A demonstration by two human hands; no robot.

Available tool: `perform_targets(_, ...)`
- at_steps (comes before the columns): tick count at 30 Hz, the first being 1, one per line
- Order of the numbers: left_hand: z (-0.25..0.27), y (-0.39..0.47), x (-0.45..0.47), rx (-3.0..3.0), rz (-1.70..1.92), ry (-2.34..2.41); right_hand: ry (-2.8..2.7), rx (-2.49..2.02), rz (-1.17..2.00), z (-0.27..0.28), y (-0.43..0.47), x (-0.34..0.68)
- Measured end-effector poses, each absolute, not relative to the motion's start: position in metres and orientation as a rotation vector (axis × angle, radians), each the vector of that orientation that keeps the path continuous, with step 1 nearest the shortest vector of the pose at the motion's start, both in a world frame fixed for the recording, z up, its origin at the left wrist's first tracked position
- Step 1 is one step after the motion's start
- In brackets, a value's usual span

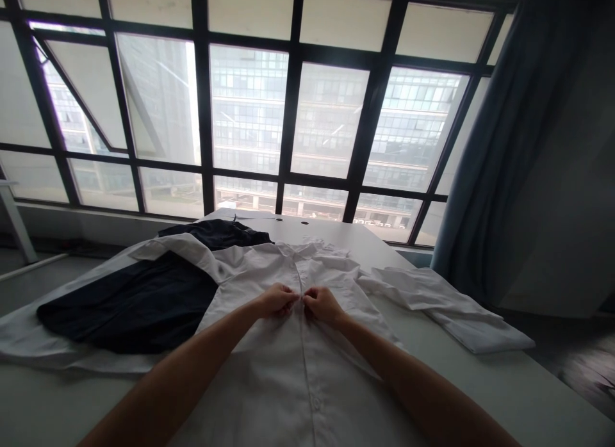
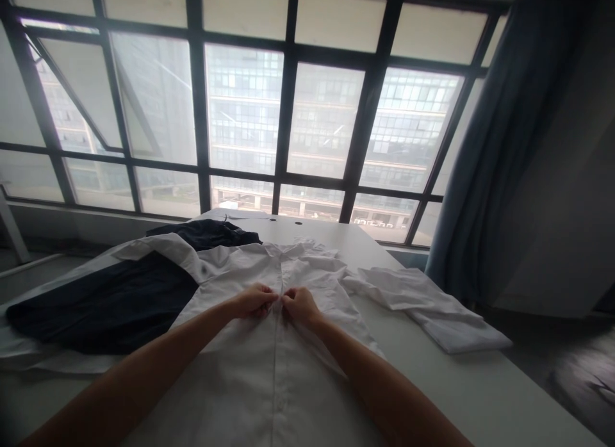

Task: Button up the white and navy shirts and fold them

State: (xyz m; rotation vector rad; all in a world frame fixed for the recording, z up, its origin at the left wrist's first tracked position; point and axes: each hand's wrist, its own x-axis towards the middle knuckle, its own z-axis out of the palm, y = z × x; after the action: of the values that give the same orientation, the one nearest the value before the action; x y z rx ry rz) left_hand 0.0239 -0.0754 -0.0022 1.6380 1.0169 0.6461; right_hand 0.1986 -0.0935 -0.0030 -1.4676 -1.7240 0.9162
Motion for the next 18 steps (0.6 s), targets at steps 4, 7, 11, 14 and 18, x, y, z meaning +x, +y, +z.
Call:
perform_targets(4,-0.004,-0.082,0.027,1.521,0.724,1.005,-1.659,-1.303,0.900,-0.020,-0.093,0.204)
perform_targets(7,-0.002,-0.085,0.031,1.519,0.747,1.051,-1.661,-1.230,0.883,-0.023,-0.093,0.205)
perform_targets(11,0.000,-0.090,0.034,1.578,0.727,1.104,-1.616,-1.197,0.789,-0.016,-0.095,0.204)
perform_targets(14,0.001,-0.092,0.035,1.625,0.729,1.110,-1.593,-1.166,0.781,-0.011,-0.096,0.203)
perform_targets(18,0.000,-0.090,0.036,1.589,0.743,1.120,-1.727,-1.187,0.733,-0.015,-0.097,0.202)
